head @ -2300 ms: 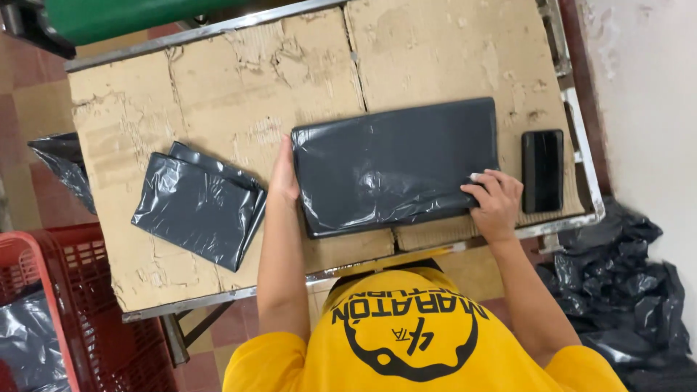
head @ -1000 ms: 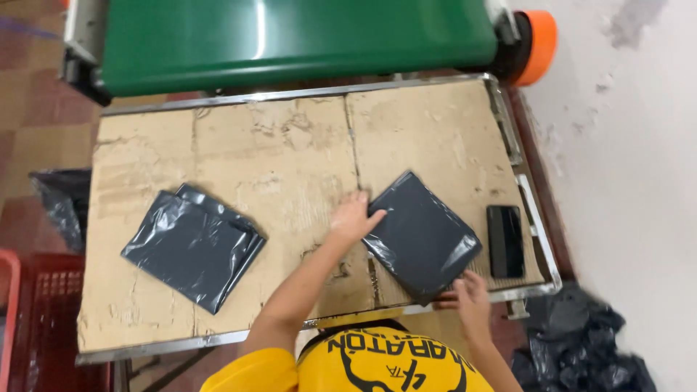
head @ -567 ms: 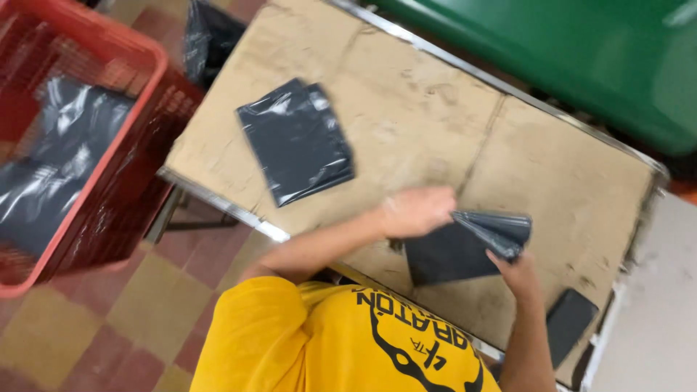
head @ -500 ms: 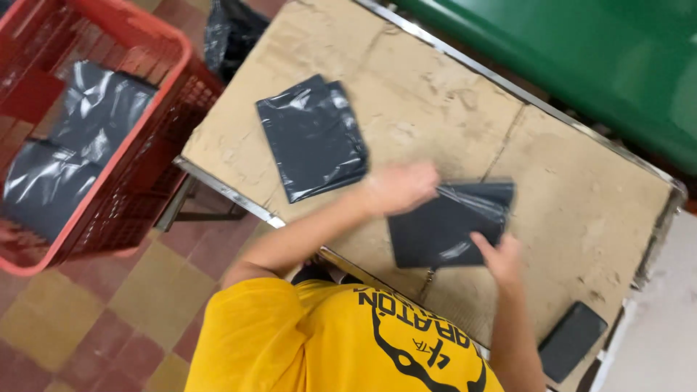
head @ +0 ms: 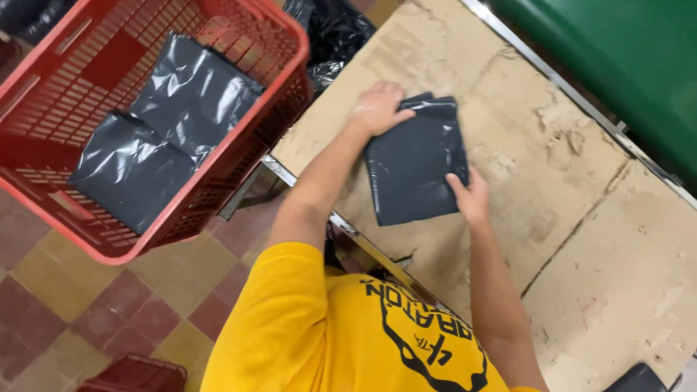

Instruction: Folding plastic bags and placing them into a basket

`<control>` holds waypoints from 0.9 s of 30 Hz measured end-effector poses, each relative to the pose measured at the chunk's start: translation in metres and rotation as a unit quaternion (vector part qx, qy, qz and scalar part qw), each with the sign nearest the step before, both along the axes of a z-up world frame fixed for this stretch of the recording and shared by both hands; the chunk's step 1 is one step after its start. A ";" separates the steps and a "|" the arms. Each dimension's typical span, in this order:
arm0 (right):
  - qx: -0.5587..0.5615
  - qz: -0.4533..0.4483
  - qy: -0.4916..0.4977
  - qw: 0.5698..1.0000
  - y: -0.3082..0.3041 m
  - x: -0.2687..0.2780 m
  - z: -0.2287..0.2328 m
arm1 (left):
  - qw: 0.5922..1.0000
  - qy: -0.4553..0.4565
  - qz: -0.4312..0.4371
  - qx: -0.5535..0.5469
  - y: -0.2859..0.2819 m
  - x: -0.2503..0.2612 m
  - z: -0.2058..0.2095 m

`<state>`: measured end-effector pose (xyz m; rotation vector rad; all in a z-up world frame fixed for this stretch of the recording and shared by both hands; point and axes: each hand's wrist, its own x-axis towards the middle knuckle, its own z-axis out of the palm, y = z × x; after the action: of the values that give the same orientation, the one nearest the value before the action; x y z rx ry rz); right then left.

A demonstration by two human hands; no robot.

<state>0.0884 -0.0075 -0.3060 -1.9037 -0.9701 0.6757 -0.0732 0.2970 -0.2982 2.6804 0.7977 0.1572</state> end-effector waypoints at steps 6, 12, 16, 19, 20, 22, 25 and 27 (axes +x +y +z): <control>-0.062 -0.040 -0.105 0.992 -0.011 -0.010 0.016 | 0.989 0.027 0.012 -0.144 -0.005 0.047 -0.010; -0.067 0.003 -0.080 0.995 0.015 0.004 0.042 | 0.954 -0.130 -0.096 -0.253 -0.037 -0.048 0.117; -0.055 0.152 -0.022 0.987 0.101 -0.020 0.097 | 0.936 -0.317 -0.080 -0.133 0.008 -0.138 0.181; 0.025 0.229 -0.054 0.972 0.198 -0.147 0.177 | 0.953 -0.272 0.100 -0.084 0.056 -0.284 0.287; 0.031 0.240 -0.053 0.969 0.228 -0.182 0.177 | 0.953 -0.272 0.110 -0.075 0.071 -0.324 0.290; 0.084 0.304 -0.051 0.947 0.282 -0.254 0.179 | 0.931 -0.245 0.268 0.044 0.097 -0.404 0.296; 0.100 0.385 -0.006 0.917 0.331 -0.372 0.169 | 0.906 -0.183 0.376 0.055 0.126 -0.512 0.249; 0.090 0.428 0.000 0.899 0.346 -0.415 0.125 | 0.895 -0.162 0.412 0.048 0.125 -0.557 0.204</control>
<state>-0.3270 0.3386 -0.1812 -1.2517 -1.8237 1.0262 -0.6302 0.4219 -0.0938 2.1172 1.7717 0.8312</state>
